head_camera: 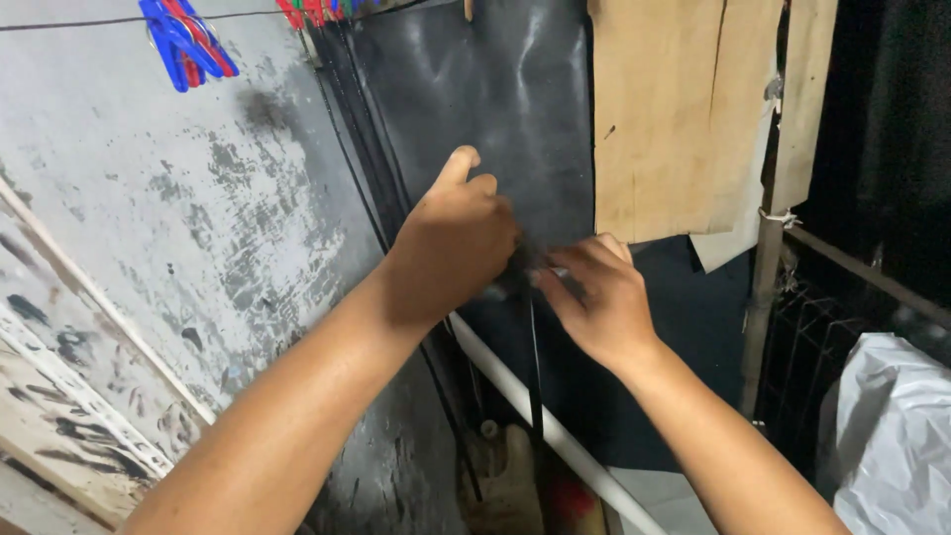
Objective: The person is applying edge paint to long leather strips by pulling them through an applicator and then hanging them on a line to dry.
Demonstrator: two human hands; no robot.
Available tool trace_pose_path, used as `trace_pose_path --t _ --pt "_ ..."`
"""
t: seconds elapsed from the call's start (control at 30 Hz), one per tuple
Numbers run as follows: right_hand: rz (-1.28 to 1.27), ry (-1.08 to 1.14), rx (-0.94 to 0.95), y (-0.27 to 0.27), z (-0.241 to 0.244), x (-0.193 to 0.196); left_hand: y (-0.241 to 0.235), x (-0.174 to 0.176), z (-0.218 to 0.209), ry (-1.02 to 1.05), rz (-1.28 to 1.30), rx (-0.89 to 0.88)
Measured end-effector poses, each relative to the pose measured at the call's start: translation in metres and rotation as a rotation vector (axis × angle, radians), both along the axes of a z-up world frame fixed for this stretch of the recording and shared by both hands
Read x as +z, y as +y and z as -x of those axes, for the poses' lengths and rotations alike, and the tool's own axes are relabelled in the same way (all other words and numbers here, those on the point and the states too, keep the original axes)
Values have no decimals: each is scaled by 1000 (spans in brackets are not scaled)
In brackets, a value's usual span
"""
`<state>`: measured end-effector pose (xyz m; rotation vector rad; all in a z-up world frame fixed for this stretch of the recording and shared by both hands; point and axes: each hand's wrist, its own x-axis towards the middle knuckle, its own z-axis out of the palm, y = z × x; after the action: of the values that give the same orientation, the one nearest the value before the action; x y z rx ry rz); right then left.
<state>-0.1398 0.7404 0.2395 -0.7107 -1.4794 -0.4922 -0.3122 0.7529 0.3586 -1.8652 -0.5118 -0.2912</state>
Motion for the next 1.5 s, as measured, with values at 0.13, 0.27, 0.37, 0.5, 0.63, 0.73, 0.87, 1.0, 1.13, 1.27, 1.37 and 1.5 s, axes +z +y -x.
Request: trace_pose_path --t 0.13,0.27,0.37,0.5,0.63,0.73,0.87,1.0,1.13,1.27,1.37,1.5 --pt "51 -21 28 19 16 11 15 -2 -1 -33 54 -30" --pt "70 -3 56 36 23 10 5 0 4 -22 85 50" --pt "93 8 71 42 25 14 25 2 10 -78 18 -49" --pt "205 86 145 51 24 22 44 29 54 -695 64 -573" --pt "402 189 229 60 16 29 58 48 99 -1423 164 -834" --pt "477 272 329 71 14 35 56 64 121 -1610 -34 -729" --pt "527 301 341 71 19 49 71 83 134 -1667 105 -597" --pt "578 396 449 71 22 51 92 99 141 -1599 -2 -581" --pt "573 366 457 66 22 52 68 97 132 -1554 -96 -739" --pt "584 395 425 67 21 55 55 87 135 -1581 -94 -833" --pt "620 484 552 75 21 59 50 79 148 -1473 -144 -979" --pt "610 529 656 76 24 65 73 74 164 -1417 52 -1134"
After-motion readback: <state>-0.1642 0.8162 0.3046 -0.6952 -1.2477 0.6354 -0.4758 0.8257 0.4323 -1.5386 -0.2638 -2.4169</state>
